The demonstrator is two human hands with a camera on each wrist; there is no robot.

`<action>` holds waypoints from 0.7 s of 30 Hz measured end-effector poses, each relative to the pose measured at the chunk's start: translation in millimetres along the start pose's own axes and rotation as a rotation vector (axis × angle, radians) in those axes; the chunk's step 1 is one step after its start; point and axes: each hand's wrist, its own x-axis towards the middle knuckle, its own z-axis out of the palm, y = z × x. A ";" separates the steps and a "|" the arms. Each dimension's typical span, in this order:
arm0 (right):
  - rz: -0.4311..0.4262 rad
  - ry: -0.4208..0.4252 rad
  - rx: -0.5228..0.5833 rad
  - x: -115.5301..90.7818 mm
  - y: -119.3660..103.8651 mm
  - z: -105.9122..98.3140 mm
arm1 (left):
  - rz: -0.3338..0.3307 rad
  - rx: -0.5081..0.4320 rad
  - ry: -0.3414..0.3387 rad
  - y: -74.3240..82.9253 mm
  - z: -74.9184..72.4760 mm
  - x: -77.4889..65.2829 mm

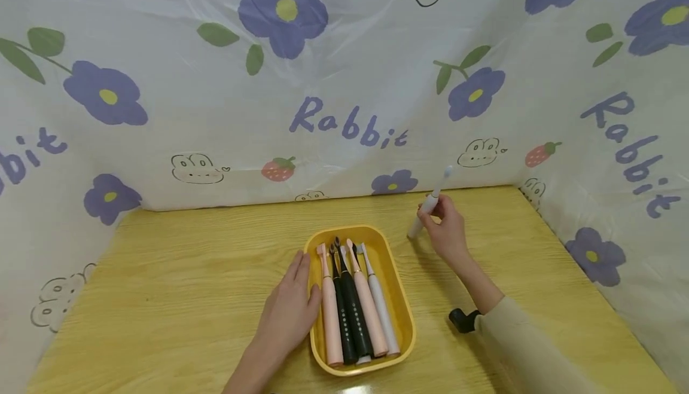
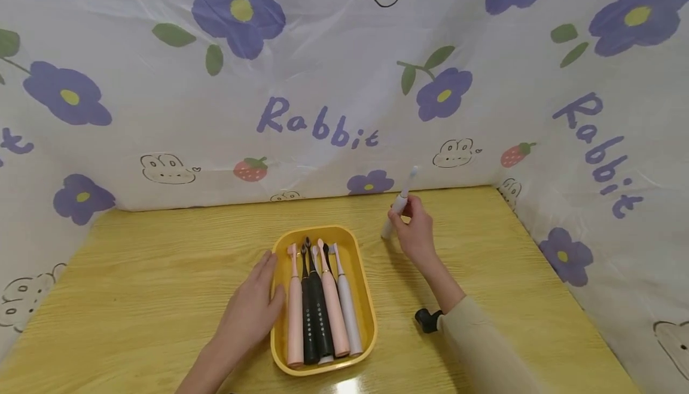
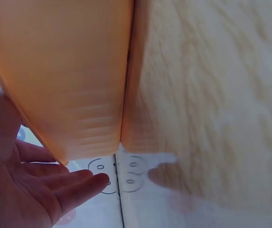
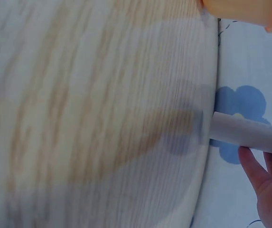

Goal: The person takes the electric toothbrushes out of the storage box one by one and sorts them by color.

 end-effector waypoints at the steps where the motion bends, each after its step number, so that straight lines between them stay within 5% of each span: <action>1: -0.007 0.007 -0.006 0.7 0.9 2.2 | 0.001 0.008 -0.003 -0.3 -1.0 -0.6; 11: -0.025 0.039 -0.014 6.1 7.9 9.7 | 0.062 0.028 -0.099 0.4 -1.4 -6.5; 21: 0.006 -0.052 -0.019 8.0 4.1 9.6 | 0.097 0.048 -0.071 -2.5 -0.5 -7.1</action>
